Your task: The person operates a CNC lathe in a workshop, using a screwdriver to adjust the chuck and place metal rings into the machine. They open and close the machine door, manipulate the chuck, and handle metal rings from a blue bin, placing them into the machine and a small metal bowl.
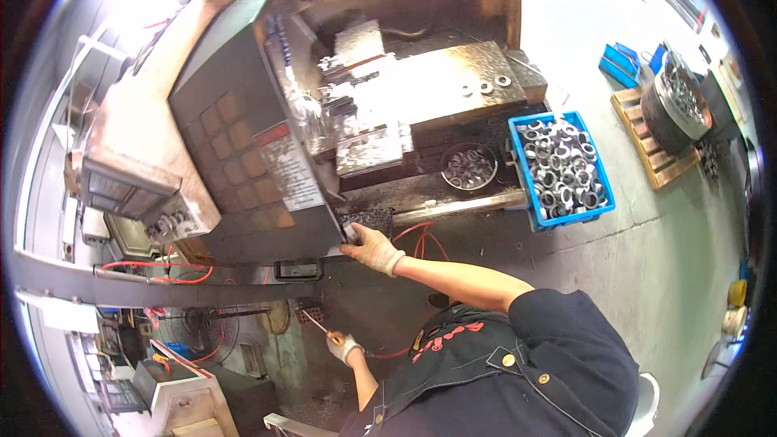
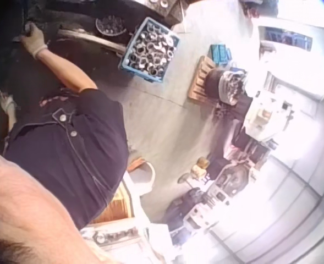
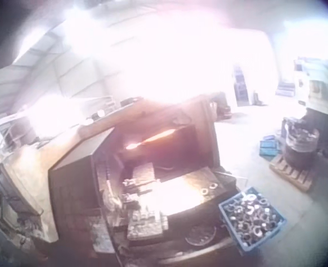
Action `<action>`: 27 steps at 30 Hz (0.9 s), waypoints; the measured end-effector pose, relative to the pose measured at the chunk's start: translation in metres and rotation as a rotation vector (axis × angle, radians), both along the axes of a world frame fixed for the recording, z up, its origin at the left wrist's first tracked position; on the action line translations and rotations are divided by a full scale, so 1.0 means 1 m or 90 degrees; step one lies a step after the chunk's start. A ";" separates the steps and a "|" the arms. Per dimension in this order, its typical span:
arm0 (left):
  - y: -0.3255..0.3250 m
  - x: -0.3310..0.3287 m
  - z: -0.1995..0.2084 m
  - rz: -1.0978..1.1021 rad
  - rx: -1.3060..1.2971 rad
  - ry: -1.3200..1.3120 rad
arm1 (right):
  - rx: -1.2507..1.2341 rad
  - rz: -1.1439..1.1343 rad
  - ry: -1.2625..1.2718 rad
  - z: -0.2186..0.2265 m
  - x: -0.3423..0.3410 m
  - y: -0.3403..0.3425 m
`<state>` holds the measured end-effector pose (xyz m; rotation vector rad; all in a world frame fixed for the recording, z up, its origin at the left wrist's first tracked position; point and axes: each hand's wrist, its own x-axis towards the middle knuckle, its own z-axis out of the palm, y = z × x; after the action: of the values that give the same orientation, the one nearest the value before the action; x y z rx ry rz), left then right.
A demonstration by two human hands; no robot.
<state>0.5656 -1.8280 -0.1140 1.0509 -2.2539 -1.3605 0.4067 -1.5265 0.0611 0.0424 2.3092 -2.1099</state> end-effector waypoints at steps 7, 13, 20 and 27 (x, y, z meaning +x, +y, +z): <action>0.030 0.067 0.012 0.008 -0.078 -0.147 | -0.062 0.008 -0.017 0.020 0.025 0.042; 0.087 0.085 0.022 -0.004 0.000 -0.029 | -0.127 0.019 0.032 -0.011 0.019 0.063; 0.138 0.174 -0.009 -0.041 -0.150 -0.144 | -0.007 -0.001 0.056 0.012 0.052 0.110; 0.135 0.225 0.005 0.121 -0.145 -0.316 | -0.153 -0.027 0.059 -0.019 0.059 0.140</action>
<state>0.7909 -1.6929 -0.1086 1.6061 -2.4803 -0.8047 0.4654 -1.3862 0.0418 -0.0093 2.0984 -2.4444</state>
